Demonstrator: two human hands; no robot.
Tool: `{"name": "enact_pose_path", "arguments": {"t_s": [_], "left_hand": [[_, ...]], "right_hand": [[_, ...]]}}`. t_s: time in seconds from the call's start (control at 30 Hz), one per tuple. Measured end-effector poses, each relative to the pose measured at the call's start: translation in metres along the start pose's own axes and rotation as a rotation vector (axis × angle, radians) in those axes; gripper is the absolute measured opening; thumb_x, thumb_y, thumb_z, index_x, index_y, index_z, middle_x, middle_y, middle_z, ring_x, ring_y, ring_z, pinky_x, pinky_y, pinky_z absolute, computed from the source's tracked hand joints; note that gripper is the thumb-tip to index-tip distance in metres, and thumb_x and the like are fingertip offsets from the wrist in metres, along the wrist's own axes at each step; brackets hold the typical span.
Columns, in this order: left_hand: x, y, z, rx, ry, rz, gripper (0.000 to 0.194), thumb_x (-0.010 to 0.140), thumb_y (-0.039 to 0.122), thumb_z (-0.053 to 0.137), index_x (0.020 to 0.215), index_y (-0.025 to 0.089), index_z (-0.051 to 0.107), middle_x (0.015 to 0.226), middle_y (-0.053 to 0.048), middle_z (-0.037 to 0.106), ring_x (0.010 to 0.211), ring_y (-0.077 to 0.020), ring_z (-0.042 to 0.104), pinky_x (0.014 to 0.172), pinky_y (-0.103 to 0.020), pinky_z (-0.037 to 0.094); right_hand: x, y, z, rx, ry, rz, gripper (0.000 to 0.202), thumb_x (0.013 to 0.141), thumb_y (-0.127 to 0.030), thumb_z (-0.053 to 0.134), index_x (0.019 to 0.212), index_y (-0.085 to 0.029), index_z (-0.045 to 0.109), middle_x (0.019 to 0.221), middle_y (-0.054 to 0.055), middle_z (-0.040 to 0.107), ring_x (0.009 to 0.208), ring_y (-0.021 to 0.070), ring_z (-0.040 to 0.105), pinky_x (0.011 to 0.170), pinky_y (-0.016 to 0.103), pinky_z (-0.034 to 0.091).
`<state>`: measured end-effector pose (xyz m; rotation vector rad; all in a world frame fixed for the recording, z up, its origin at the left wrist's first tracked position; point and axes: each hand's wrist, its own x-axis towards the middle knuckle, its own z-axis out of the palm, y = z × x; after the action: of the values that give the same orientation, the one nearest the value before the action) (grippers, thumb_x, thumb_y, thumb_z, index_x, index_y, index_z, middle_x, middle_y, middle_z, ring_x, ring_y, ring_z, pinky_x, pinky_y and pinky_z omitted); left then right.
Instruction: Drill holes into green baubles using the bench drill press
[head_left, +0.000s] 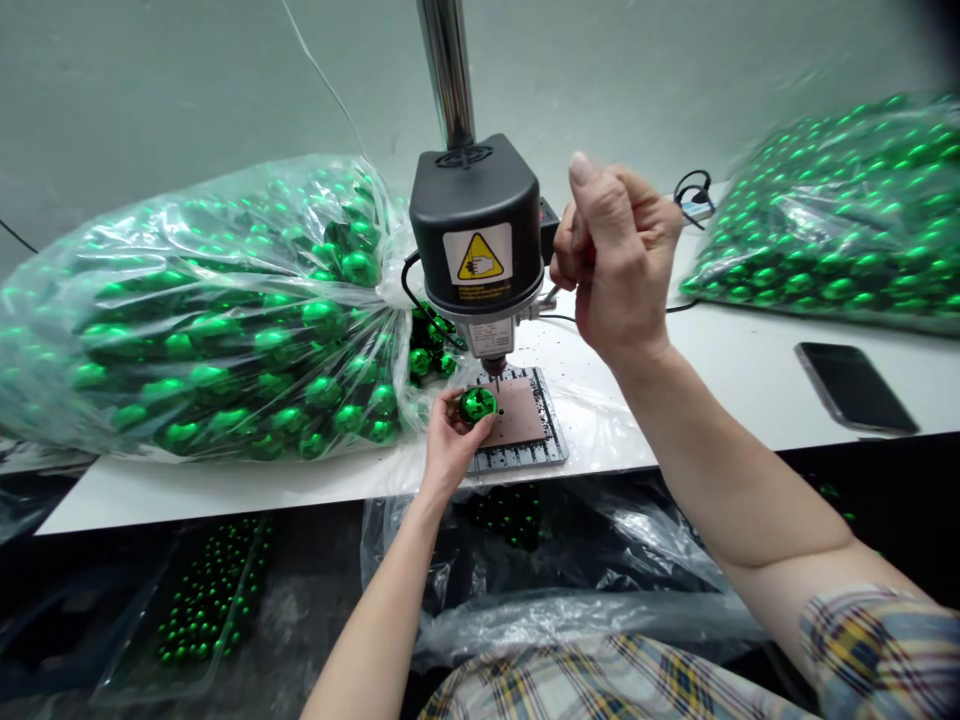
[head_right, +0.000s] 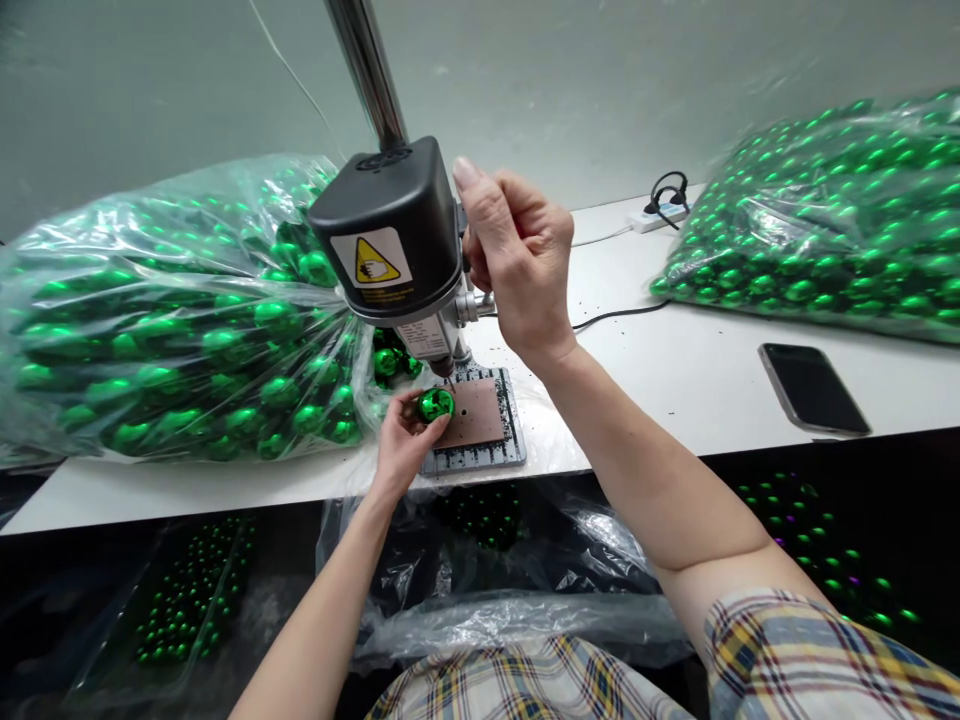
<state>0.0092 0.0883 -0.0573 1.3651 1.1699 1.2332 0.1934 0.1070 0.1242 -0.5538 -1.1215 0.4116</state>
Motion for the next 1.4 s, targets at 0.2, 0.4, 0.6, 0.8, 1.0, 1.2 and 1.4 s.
{"name": "enact_pose_path", "arguments": {"t_s": [0.2,0.4,0.6,0.8,1.0,1.2,1.4], "left_hand": [[0.005,-0.013,0.01,0.201,-0.081,0.108,0.054,0.068,0.033,0.085,0.117,0.021,0.064,0.104,-0.008,0.071,0.087,-0.0217,0.065,0.079,-0.037,0.053],[0.008,-0.015,0.019,0.463,-0.05,0.264,0.052,0.067,0.026,0.085,0.115,0.022,0.065,0.105,-0.007,0.069,0.1,-0.0251,0.061,0.088,-0.04,0.05],[0.006,-0.018,0.021,0.433,-0.047,0.259,0.054,0.069,0.026,0.084,0.119,0.022,0.063,0.112,-0.007,0.066,0.111,-0.0247,0.059,0.098,-0.04,0.048],[0.005,-0.018,0.022,0.425,-0.039,0.237,0.056,0.068,0.026,0.085,0.12,0.022,0.064,0.113,-0.008,0.065,0.113,-0.0249,0.059,0.1,-0.041,0.047],[0.004,-0.014,0.022,0.421,-0.05,0.246,0.054,0.069,0.025,0.084,0.118,0.021,0.064,0.11,-0.007,0.067,0.111,-0.0247,0.059,0.099,-0.04,0.047],[0.005,-0.015,0.022,0.428,-0.048,0.253,0.053,0.069,0.025,0.085,0.118,0.022,0.064,0.111,-0.007,0.069,0.111,-0.025,0.059,0.1,-0.041,0.047],[0.004,-0.015,0.022,0.426,-0.045,0.245,0.054,0.068,0.024,0.085,0.118,0.022,0.064,0.113,-0.007,0.07,0.112,-0.0255,0.06,0.1,-0.041,0.046]], "right_hand": [[0.0,0.001,0.0,0.042,0.0,-0.003,0.053,0.085,-0.05,0.069,0.055,-0.021,0.037,0.045,-0.006,0.036,0.036,0.0055,0.029,0.035,0.024,0.022],[0.0,-0.001,-0.001,0.013,-0.004,0.024,0.053,0.087,-0.051,0.067,0.056,-0.021,0.037,0.044,-0.006,0.036,0.037,0.0053,0.03,0.036,0.024,0.025],[0.0,-0.003,-0.001,0.05,-0.03,0.018,0.052,0.086,-0.049,0.069,0.054,-0.02,0.038,0.044,-0.006,0.036,0.036,0.0052,0.029,0.036,0.024,0.023],[-0.024,-0.005,-0.005,0.075,-0.013,-0.103,0.054,0.09,-0.035,0.067,0.047,-0.019,0.039,0.039,-0.005,0.033,0.035,0.0063,0.03,0.038,0.027,0.02],[-0.052,0.003,-0.013,0.027,-0.012,-0.243,0.057,0.092,-0.027,0.062,0.045,-0.016,0.032,0.041,-0.005,0.029,0.037,0.0048,0.027,0.042,0.027,0.02],[-0.062,0.014,-0.021,0.01,-0.04,-0.329,0.056,0.091,-0.019,0.06,0.048,-0.016,0.024,0.044,-0.005,0.024,0.04,0.0048,0.026,0.044,0.028,0.022],[-0.071,0.023,-0.03,-0.012,-0.126,-0.421,0.05,0.085,-0.007,0.058,0.05,-0.017,0.023,0.046,-0.006,0.022,0.042,0.0054,0.026,0.045,0.028,0.024]]}}
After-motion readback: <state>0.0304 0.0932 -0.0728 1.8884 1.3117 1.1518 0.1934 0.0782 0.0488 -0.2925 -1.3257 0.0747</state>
